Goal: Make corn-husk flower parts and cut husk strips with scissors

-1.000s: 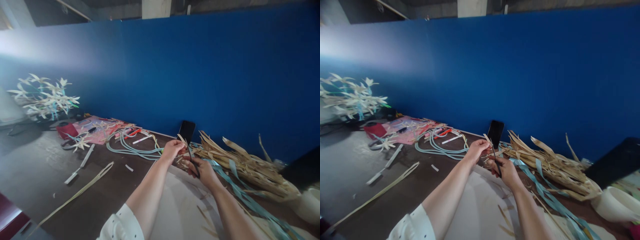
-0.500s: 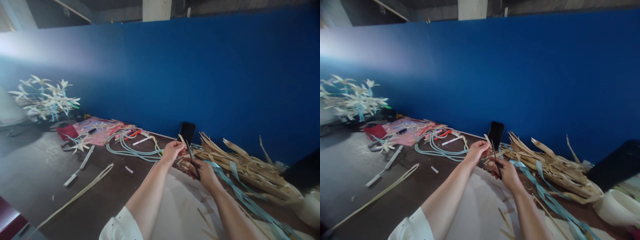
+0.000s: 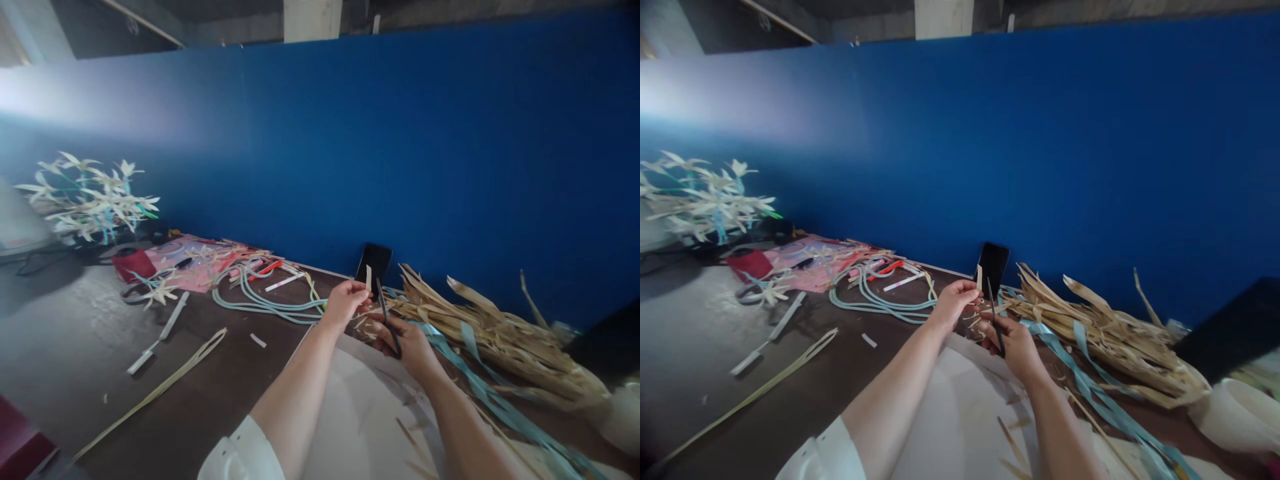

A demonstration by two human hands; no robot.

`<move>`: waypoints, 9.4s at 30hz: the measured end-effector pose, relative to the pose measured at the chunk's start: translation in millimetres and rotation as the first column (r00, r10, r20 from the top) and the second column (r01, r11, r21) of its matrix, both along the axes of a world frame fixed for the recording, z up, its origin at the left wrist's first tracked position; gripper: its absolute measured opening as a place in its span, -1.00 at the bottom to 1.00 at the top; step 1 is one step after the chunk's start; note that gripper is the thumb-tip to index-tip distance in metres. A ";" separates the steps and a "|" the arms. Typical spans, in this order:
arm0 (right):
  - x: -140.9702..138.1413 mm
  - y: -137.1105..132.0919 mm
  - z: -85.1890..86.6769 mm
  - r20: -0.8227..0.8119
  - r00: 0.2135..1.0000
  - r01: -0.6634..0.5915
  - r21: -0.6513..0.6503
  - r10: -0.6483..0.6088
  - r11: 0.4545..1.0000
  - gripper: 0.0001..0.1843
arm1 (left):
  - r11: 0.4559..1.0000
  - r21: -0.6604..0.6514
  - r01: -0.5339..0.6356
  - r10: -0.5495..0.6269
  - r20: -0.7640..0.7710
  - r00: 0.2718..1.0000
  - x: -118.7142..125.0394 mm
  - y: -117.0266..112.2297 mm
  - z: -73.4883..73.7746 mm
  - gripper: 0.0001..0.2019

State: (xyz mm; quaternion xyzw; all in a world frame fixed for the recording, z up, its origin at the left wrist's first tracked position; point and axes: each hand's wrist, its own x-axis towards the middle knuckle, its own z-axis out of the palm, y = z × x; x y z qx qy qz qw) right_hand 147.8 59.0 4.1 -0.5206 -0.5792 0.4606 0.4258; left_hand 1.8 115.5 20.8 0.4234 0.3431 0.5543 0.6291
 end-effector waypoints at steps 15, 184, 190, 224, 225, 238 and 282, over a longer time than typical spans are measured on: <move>0.0 -4.8 5.7 -0.092 0.992 0.087 0.013 -0.085 0.996 -0.38 | 0.999 -0.033 0.029 -0.031 -0.075 0.997 -0.3 0.2 -2.0 -0.85; -0.3 -5.4 3.5 0.138 0.989 -0.062 0.039 0.056 0.997 -0.41 | 0.996 0.020 0.092 -0.089 -0.126 0.988 -6.1 -5.7 6.4 -0.81; 2.7 -2.7 -1.6 0.142 0.989 -0.056 0.060 0.046 0.997 -0.38 | 0.995 0.028 0.097 -0.093 -0.138 0.986 -5.6 -5.4 4.2 -0.79; -0.8 -6.2 3.8 0.108 0.994 -0.027 0.048 0.022 0.998 -0.42 | 0.980 0.058 0.191 -0.176 -0.203 0.963 -7.9 -8.3 6.4 -0.86; -1.0 -6.5 4.2 0.107 0.994 -0.026 0.045 0.021 0.999 -0.43 | 0.980 0.057 0.191 -0.175 -0.209 0.962 -8.0 -8.6 6.7 -0.86; 1.1 -4.1 0.0 0.115 0.993 -0.034 0.073 0.025 0.997 -0.49 | 0.978 0.068 0.196 -0.177 -0.221 0.959 -7.1 -6.2 4.4 -0.84; -2.2 -6.0 1.7 0.118 0.993 -0.004 0.062 -0.003 0.998 -0.45 | 0.996 0.061 0.071 -0.064 -0.115 0.991 -2.9 -6.1 6.8 -0.76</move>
